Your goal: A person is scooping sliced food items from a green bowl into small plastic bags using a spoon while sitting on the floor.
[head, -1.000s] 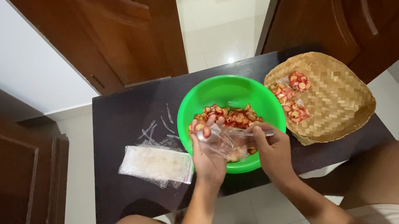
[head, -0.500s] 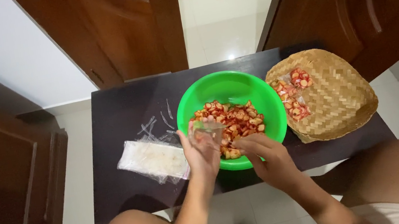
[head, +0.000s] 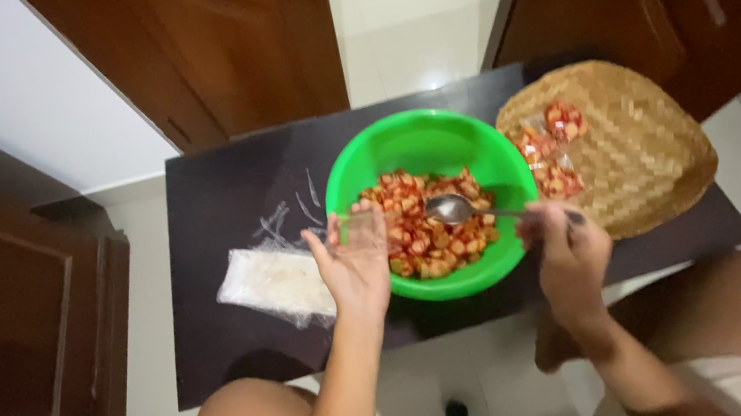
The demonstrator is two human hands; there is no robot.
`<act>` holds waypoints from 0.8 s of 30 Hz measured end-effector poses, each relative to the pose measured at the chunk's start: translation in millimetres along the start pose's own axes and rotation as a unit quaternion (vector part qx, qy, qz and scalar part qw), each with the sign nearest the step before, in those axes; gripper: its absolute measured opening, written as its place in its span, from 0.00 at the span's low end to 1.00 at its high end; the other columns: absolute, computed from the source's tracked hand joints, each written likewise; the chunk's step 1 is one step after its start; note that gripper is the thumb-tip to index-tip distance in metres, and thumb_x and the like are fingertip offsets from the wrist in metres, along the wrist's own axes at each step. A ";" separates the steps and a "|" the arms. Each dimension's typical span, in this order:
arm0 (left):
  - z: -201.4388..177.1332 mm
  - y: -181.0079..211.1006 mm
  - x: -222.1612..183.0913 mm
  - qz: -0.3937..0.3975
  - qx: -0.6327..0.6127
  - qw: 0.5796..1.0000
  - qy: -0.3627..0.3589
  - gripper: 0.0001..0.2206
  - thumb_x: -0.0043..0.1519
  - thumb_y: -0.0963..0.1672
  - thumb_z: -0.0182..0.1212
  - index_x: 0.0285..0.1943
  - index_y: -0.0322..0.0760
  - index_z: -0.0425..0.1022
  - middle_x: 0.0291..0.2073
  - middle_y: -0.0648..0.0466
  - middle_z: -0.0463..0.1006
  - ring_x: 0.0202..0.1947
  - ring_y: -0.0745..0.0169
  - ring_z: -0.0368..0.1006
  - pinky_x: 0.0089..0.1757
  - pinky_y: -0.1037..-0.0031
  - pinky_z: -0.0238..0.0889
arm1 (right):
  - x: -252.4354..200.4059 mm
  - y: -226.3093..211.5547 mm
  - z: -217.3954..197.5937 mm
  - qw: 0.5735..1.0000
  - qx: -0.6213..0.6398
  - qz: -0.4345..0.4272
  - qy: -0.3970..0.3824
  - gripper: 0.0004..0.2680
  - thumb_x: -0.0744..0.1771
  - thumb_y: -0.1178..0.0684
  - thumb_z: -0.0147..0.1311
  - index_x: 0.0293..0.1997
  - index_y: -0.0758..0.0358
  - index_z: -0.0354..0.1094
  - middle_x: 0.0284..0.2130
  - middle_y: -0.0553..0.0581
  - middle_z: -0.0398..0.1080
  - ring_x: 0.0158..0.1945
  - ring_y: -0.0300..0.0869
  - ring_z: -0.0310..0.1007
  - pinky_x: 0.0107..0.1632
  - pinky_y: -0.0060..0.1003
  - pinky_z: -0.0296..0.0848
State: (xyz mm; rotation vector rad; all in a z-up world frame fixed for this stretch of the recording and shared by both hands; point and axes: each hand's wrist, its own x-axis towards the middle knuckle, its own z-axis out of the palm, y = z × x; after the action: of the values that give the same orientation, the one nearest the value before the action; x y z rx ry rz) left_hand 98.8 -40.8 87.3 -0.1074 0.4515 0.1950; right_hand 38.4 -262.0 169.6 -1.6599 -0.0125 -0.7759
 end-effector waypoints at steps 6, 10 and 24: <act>4.5 -1.2 1.6 -0.005 0.012 1.000 -0.021 0.22 0.57 0.57 0.68 0.35 0.35 0.79 0.43 0.35 0.80 0.53 0.37 0.76 0.58 0.43 0.69 | 1.3 61.9 -4.2 0.991 -0.080 0.050 -0.091 0.12 0.72 0.58 0.50 0.29 0.64 0.74 0.16 0.59 0.70 0.19 0.44 0.70 0.31 0.39 0.72; 8.5 0.2 0.0 -0.006 0.030 0.999 -0.022 0.21 0.58 0.57 0.68 0.36 0.35 0.79 0.43 0.35 0.81 0.51 0.37 0.78 0.55 0.43 0.71 | 1.6 78.1 5.4 0.985 -0.090 0.064 -0.134 0.09 0.71 0.57 0.53 0.32 0.62 0.76 0.16 0.57 0.73 0.20 0.43 0.73 0.32 0.38 0.73; 8.5 5.1 5.5 0.003 0.068 0.998 -0.014 0.22 0.56 0.57 0.68 0.38 0.35 0.78 0.45 0.36 0.81 0.51 0.39 0.78 0.55 0.46 0.72 | 5.1 117.2 6.8 0.958 0.041 0.253 -0.126 0.12 0.73 0.57 0.46 0.39 0.78 0.73 0.24 0.72 0.75 0.24 0.49 0.77 0.28 0.39 0.80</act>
State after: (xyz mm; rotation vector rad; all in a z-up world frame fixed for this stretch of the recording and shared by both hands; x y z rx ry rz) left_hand 106.2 -33.7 92.1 0.0298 0.4366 0.1717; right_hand 94.4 -288.3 69.7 -1.5770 0.1920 -0.1705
